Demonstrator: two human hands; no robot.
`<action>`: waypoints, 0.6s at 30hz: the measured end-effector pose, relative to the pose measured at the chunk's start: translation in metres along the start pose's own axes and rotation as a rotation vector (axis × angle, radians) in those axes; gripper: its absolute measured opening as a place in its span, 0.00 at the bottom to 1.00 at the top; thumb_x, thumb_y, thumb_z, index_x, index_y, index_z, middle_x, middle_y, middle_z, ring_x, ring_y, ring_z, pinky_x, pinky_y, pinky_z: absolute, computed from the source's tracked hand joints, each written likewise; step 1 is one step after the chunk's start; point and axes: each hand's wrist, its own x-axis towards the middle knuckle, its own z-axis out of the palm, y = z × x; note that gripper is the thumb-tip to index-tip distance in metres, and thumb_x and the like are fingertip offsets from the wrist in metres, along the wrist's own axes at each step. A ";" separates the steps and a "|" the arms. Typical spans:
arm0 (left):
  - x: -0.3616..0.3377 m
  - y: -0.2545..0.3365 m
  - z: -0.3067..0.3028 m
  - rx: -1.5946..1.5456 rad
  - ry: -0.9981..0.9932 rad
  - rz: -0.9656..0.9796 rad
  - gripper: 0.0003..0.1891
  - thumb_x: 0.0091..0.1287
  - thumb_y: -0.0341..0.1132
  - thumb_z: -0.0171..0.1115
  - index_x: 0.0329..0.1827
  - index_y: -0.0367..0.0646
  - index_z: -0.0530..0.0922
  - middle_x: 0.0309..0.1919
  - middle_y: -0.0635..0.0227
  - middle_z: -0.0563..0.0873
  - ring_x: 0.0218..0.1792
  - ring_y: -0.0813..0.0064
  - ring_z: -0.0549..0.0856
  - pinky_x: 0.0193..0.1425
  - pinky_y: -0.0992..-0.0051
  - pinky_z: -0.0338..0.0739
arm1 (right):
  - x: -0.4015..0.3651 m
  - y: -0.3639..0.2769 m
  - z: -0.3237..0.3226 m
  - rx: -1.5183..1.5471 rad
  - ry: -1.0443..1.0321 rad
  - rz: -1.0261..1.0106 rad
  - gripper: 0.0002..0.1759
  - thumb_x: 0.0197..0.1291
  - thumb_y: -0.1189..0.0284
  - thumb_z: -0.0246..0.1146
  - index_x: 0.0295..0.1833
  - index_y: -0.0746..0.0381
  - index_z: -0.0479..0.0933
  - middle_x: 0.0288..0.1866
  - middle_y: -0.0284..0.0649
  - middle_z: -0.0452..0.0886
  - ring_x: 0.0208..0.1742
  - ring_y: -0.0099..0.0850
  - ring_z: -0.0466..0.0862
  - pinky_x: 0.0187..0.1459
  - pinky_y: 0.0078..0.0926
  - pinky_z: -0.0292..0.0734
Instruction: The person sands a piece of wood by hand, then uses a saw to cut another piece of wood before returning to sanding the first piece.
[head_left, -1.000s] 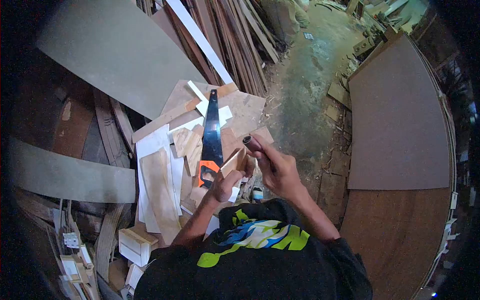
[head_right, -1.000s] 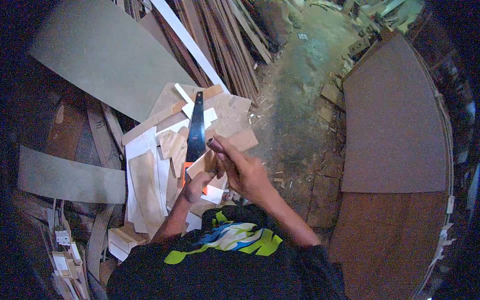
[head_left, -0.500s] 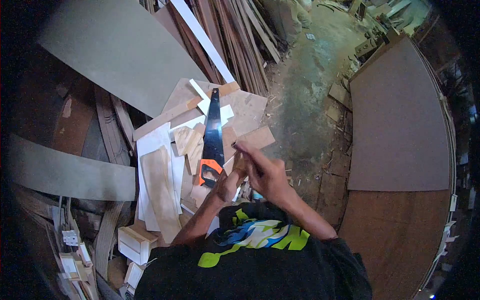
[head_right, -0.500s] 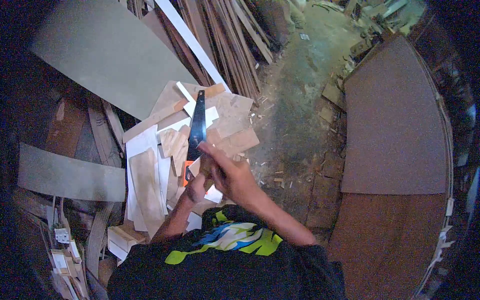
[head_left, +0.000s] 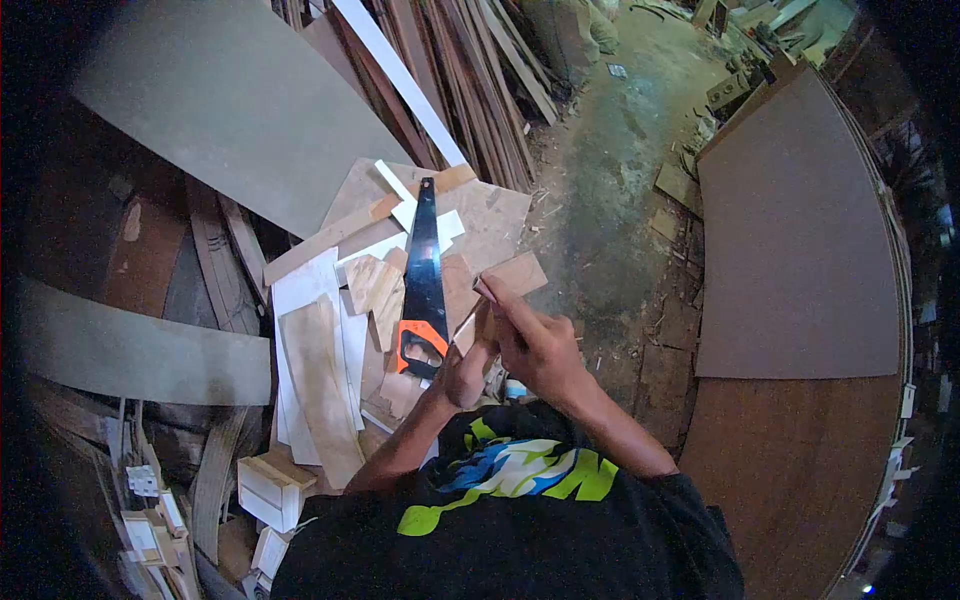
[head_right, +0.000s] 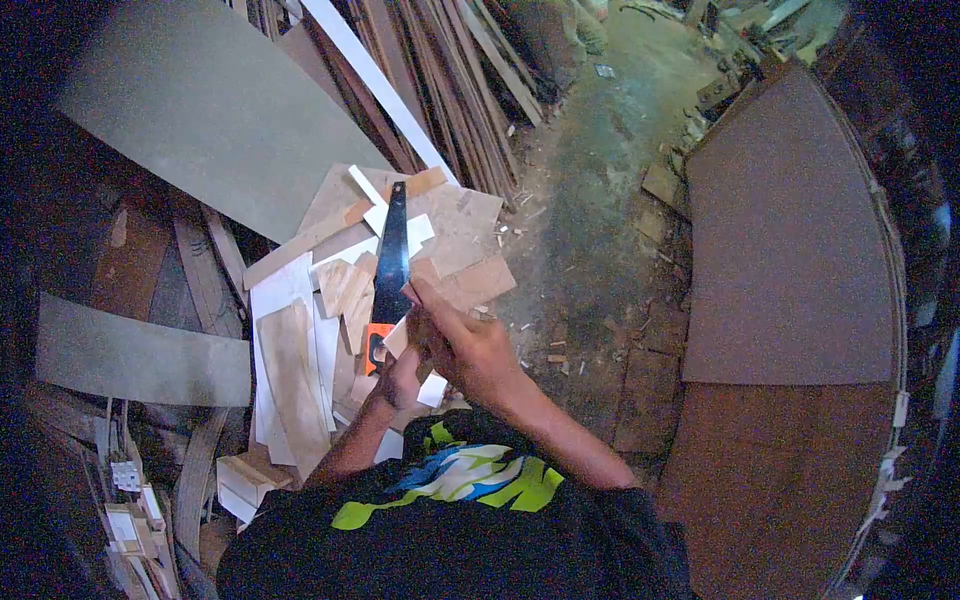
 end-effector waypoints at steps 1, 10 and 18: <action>0.002 -0.003 0.002 -0.043 0.020 0.005 0.25 0.74 0.36 0.40 0.71 0.34 0.65 0.63 0.56 0.76 0.64 0.70 0.75 0.68 0.70 0.70 | 0.000 0.004 -0.001 -0.016 -0.044 0.016 0.31 0.58 0.85 0.61 0.69 0.57 0.73 0.34 0.45 0.85 0.27 0.41 0.86 0.28 0.31 0.80; 0.008 -0.002 -0.008 -0.280 -0.084 -0.133 0.31 0.78 0.40 0.37 0.81 0.38 0.44 0.76 0.60 0.58 0.74 0.70 0.63 0.76 0.73 0.59 | 0.003 -0.009 -0.016 -0.105 -0.385 0.160 0.38 0.62 0.79 0.57 0.79 0.54 0.57 0.40 0.50 0.71 0.36 0.50 0.78 0.39 0.45 0.77; 0.010 -0.002 -0.017 -0.283 -0.159 -0.125 0.31 0.77 0.41 0.37 0.81 0.40 0.47 0.77 0.63 0.58 0.76 0.69 0.61 0.80 0.69 0.51 | 0.009 -0.012 -0.027 -0.105 -0.477 0.223 0.38 0.65 0.76 0.56 0.80 0.54 0.52 0.42 0.51 0.70 0.35 0.52 0.77 0.38 0.47 0.76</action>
